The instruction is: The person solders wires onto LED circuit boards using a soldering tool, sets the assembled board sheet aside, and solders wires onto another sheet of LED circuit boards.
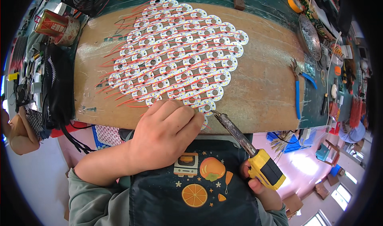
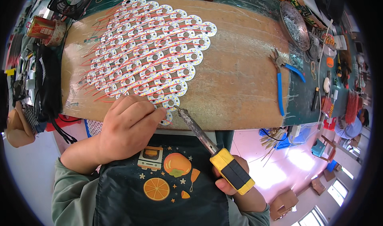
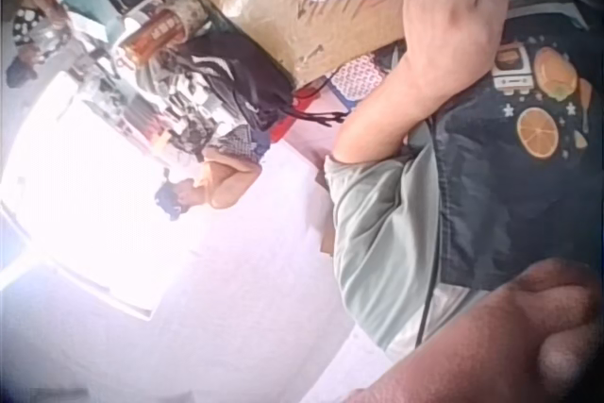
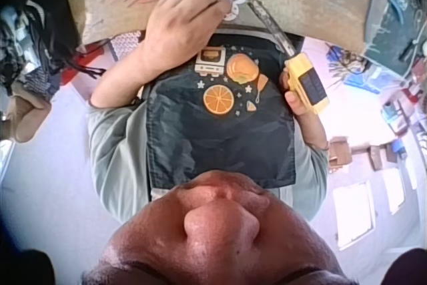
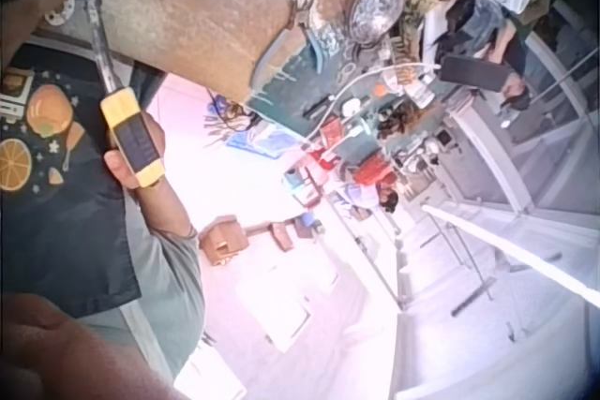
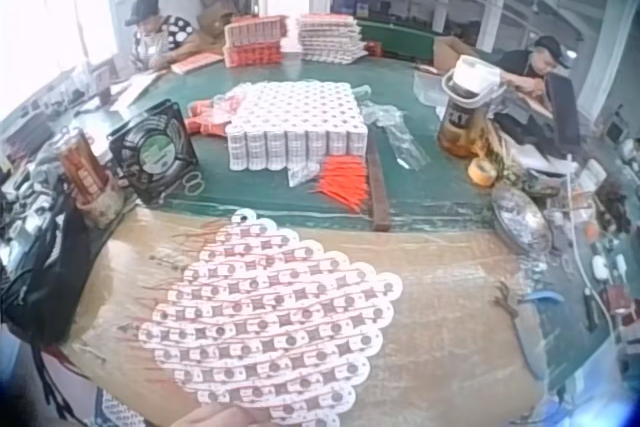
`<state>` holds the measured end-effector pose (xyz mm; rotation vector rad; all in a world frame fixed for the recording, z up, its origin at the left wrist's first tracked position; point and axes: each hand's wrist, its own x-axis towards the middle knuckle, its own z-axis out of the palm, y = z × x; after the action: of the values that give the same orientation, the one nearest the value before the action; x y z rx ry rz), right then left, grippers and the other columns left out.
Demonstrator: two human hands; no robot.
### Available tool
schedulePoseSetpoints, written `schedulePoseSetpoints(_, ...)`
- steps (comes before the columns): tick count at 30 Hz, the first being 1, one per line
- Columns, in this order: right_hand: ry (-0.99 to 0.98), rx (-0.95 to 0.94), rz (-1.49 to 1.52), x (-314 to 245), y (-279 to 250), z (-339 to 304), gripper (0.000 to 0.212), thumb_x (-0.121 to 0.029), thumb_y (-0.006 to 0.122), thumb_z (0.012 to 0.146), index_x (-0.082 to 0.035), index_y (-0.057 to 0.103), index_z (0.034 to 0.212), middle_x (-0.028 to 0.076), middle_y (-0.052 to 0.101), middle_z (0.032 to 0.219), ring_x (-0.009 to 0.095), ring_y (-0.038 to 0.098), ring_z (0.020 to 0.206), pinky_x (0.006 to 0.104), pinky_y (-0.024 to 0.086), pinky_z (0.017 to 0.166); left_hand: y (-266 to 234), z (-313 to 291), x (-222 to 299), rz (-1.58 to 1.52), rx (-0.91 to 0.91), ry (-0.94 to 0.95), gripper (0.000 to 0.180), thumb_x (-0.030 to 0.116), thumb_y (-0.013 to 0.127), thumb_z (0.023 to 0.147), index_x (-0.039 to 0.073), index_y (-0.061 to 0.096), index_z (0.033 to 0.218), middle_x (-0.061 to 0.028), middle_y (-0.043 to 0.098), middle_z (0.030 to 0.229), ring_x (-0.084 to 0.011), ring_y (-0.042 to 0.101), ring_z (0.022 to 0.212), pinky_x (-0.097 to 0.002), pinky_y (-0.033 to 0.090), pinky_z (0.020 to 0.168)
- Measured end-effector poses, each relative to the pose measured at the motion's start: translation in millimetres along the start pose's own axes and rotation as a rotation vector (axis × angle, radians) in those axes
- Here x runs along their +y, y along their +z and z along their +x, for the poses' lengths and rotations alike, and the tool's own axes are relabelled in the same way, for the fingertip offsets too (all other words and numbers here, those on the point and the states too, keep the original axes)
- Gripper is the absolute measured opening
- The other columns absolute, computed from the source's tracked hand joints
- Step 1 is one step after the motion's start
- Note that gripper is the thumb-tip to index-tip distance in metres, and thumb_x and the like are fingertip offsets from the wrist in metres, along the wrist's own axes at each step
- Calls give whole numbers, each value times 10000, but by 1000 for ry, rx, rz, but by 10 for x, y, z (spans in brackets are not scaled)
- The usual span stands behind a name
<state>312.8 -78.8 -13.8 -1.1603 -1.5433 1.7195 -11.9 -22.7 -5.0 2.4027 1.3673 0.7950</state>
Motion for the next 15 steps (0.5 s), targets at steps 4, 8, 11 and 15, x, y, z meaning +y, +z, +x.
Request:
schedulePoseSetpoints(4, 0, -12, -13, 17, -3, 16, 369, -409, 716, 849, -74, 575, 788, 37, 554, 664, 215, 549, 542, 310, 417, 501, 12, 5, 3, -1, 5, -2, 326, 25, 687, 668, 18, 693, 993, -46, 583, 869, -217, 602, 803, -340, 483, 689)
schedulePoseSetpoints(8, -13, -14, -36, 63, -6, -10, 378, -425, 714, 855, -79, 576, 790, 36, 559, 666, 221, 556, 544, 314, 421, 501, 9, 5, 2, 4, -3, -4, 327, 21, 688, 670, 14, 692, 998, -47, 584, 870, -218, 601, 800, -340, 484, 688)
schedulePoseSetpoints(11, -18, 5, -32, 68, 7, -9, 392, -440, 711, 859, -79, 577, 790, 33, 560, 665, 224, 559, 544, 317, 424, 502, 13, 9, 1, 4, -1, -5, 330, 19, 688, 670, 9, 692, 1000, -49, 587, 872, -221, 603, 798, -341, 485, 687)
schedulePoseSetpoints(15, -38, 15, 12, 44, 19, -27, 358, -389, 719, 854, -55, 592, 825, 42, 569, 687, 209, 556, 560, 309, 424, 512, 3, 0, 9, 2, -10, -14, 335, 19, 688, 671, 4, 693, 1005, -55, 591, 875, -225, 605, 795, -342, 488, 687)
